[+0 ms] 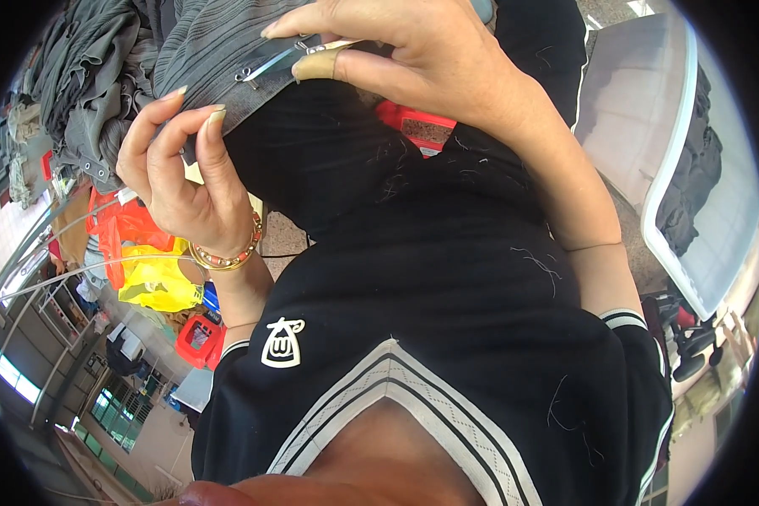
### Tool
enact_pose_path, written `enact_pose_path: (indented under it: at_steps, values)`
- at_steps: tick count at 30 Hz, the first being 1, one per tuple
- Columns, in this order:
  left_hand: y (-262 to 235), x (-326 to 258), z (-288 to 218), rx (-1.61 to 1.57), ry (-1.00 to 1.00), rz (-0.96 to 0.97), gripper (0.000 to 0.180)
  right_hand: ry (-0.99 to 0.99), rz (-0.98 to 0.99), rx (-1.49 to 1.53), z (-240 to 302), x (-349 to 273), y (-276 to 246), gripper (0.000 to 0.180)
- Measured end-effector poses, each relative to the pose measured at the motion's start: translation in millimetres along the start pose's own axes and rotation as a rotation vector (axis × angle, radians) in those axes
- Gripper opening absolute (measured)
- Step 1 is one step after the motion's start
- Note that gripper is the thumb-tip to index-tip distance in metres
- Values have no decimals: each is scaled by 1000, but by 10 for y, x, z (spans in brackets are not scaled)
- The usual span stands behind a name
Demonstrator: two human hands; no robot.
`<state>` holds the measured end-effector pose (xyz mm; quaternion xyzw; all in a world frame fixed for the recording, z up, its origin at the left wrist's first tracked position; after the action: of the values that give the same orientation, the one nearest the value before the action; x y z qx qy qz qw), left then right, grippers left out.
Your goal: Trimming excess threads from garment components using small scissors.
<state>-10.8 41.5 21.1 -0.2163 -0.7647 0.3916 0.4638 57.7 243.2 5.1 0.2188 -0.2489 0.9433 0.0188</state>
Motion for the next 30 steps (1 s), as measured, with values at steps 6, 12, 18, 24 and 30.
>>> enact_pose_path:
  at_steps: [6,12,18,24,30]
  values:
    - [8,10,32,-30,-51,1,22,-58,3,-151,-21,3,28,38]
    - [-16,133,5,107,-68,137,31,-37,-41,13,-72,-17,17,37]
    - [-8,146,-52,265,82,67,12,-36,-12,-24,-73,-25,47,36]
    - [2,95,-74,225,41,56,11,-78,-9,-12,-192,29,94,35]
    - [-13,70,-92,189,-14,49,11,-140,-1,-177,-151,42,98,35]
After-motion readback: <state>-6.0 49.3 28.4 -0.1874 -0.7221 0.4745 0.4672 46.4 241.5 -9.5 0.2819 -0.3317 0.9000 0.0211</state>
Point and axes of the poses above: each hand's wrist, its own x-axis towards the middle knuckle, its own y-axis out of the palm, z = x × y, the point moved 4 cm from there along x, towards the middle knuckle, and after that the axes turned 9 degrees about z, right-handed, at the moved point
